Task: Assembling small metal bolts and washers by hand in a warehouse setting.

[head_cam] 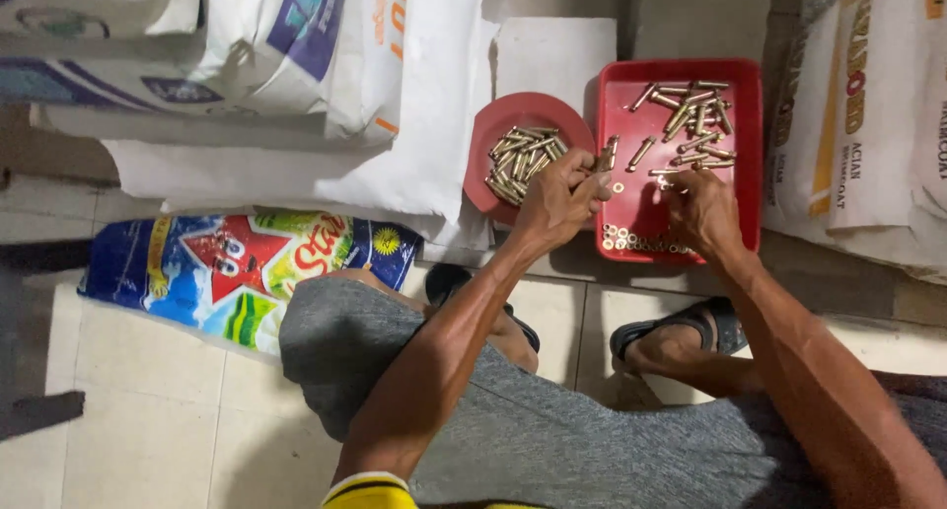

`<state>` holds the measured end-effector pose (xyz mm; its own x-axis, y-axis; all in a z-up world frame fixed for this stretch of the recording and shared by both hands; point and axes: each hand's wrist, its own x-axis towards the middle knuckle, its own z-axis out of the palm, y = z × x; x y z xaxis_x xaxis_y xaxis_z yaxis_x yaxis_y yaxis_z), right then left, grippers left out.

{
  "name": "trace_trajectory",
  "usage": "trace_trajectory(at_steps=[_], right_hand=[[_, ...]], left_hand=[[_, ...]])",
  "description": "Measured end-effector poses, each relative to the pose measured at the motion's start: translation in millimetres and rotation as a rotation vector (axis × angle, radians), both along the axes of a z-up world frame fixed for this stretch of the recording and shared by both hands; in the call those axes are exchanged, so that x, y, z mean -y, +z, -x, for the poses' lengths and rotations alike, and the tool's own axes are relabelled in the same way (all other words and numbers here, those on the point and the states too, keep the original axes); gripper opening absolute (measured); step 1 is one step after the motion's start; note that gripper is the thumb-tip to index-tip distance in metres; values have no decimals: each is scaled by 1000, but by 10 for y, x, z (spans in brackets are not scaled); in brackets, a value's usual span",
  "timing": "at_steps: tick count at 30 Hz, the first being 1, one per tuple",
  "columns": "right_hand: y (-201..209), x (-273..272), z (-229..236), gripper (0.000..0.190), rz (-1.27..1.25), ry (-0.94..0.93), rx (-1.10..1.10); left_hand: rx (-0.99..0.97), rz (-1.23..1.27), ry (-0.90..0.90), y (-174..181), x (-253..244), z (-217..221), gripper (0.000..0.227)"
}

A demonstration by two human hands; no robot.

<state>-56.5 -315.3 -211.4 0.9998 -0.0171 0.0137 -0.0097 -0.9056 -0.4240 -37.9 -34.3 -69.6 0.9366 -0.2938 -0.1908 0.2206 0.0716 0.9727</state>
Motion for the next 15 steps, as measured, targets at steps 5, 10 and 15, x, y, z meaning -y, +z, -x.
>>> trace_trajectory(at_steps=[5, 10, 15], right_hand=[[247, -156, 60, 21, 97, 74, 6], [373, -214, 109, 12, 132, 30, -43], [195, -107, 196, 20, 368, 219, 26]], left_hand=[[20, -58, -17, 97, -24, -7, 19], [-3, -42, -49, 186, -63, 18, 20], [-11, -32, -58, 291, -7, 49, 23]])
